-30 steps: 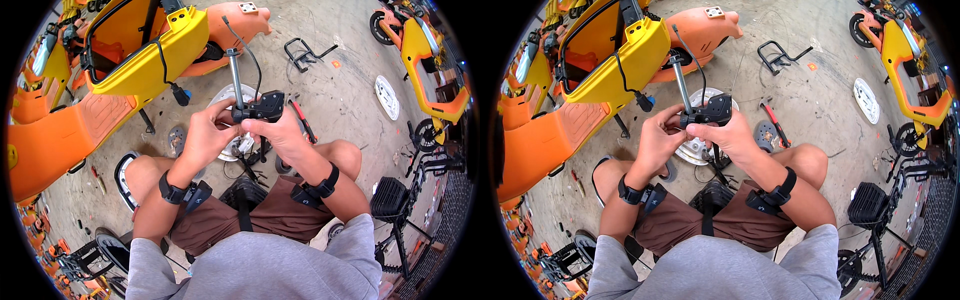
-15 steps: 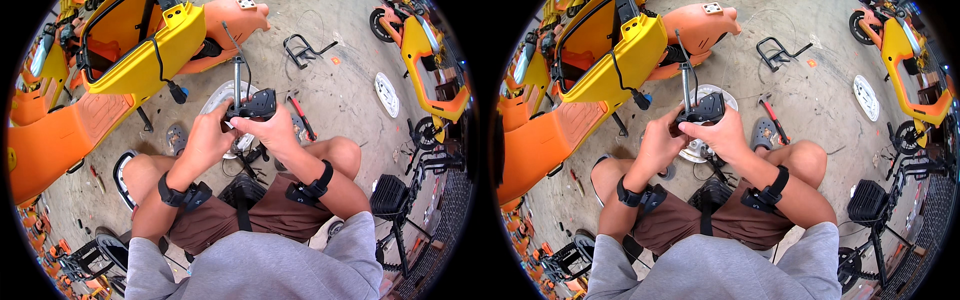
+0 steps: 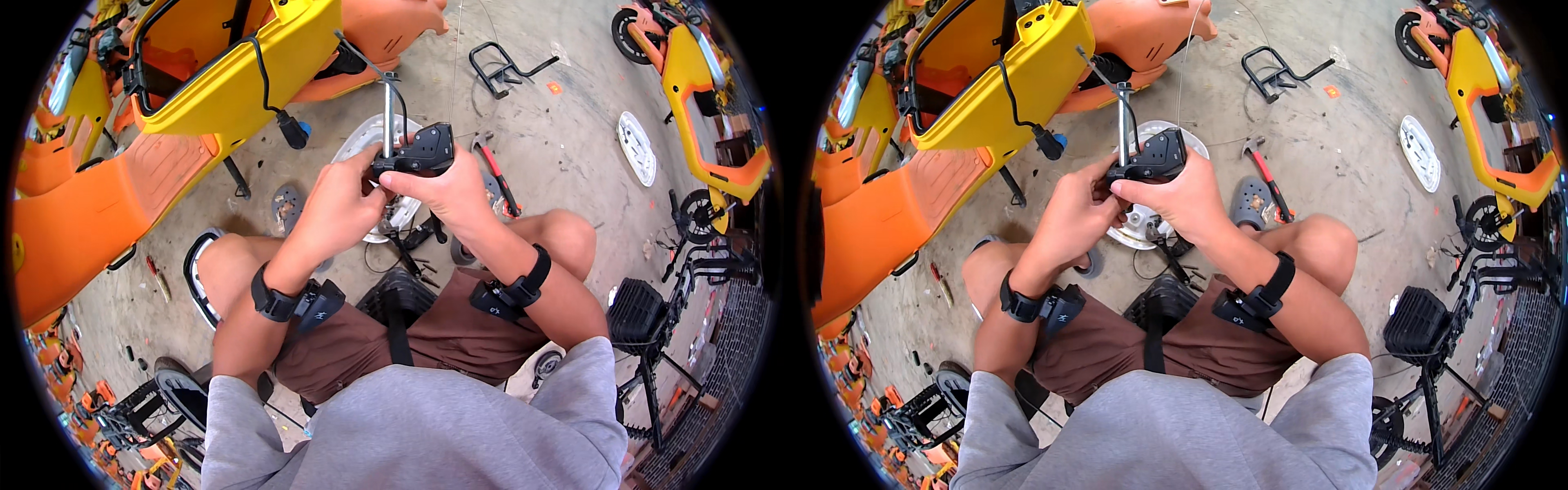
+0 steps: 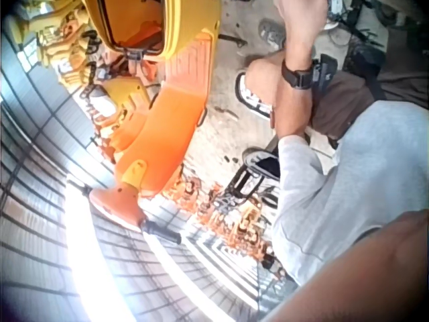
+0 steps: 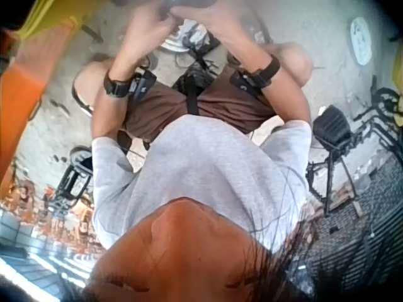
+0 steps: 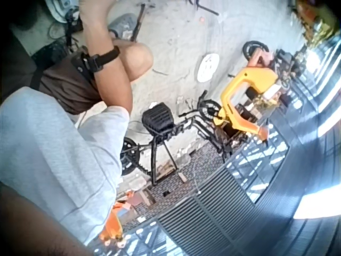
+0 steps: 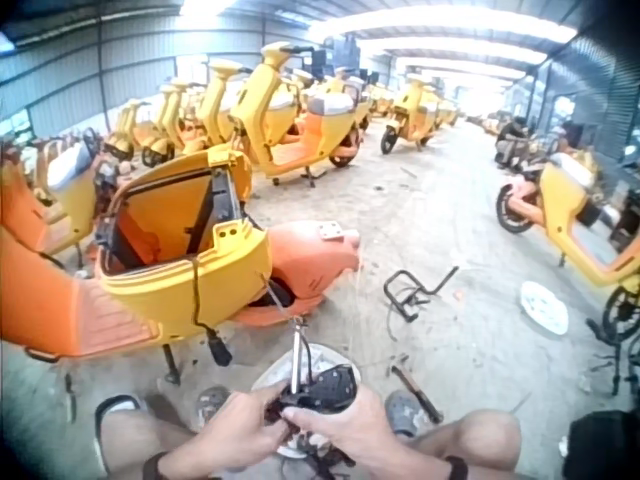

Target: The person assembles components of a scooter brake lever and cable using an adjustable wrench by hand.

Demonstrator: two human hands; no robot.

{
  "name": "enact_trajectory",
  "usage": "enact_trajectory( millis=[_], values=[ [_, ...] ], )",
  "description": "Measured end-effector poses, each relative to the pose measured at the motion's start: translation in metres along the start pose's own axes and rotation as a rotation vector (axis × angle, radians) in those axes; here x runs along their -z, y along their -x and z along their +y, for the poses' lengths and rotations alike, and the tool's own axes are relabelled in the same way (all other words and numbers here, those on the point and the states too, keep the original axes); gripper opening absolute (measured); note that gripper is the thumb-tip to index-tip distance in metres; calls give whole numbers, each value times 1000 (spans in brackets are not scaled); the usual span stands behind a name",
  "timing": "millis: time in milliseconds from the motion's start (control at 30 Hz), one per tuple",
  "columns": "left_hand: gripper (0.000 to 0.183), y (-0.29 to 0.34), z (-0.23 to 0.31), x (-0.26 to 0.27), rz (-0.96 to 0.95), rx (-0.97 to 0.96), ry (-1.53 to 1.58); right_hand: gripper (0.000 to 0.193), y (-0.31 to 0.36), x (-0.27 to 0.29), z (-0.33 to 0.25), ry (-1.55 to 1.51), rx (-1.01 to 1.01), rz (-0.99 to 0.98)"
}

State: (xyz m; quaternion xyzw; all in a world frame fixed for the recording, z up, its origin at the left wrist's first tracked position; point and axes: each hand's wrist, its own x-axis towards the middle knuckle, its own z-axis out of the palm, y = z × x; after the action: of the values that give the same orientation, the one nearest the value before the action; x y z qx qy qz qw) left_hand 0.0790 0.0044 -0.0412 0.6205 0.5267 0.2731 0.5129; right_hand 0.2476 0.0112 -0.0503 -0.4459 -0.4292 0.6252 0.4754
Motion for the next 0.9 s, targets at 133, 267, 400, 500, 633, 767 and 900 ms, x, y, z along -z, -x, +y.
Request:
enact_trajectory(
  millis=[133,267,400,500,633,767,900],
  values=[
    [50,1,-1,-2,49,-42,-166,47,-2,-1,-1,61,-54,16],
    [54,1,2,-2,43,-14,-84,50,-2,-2,-7,91,-53,7],
    [62,1,13,2,-18,10,225,36,-6,-1,-7,-112,-55,37],
    [66,3,14,4,-49,19,361,35,-6,3,-9,-174,-148,2],
    [72,4,9,1,-4,-128,263,32,-6,8,-13,-294,-279,-81],
    [73,4,18,3,2,-31,131,32,-6,14,-12,-308,-309,-120],
    [60,2,18,7,132,-138,-144,32,-7,17,-12,-323,-358,-141]
  ],
)
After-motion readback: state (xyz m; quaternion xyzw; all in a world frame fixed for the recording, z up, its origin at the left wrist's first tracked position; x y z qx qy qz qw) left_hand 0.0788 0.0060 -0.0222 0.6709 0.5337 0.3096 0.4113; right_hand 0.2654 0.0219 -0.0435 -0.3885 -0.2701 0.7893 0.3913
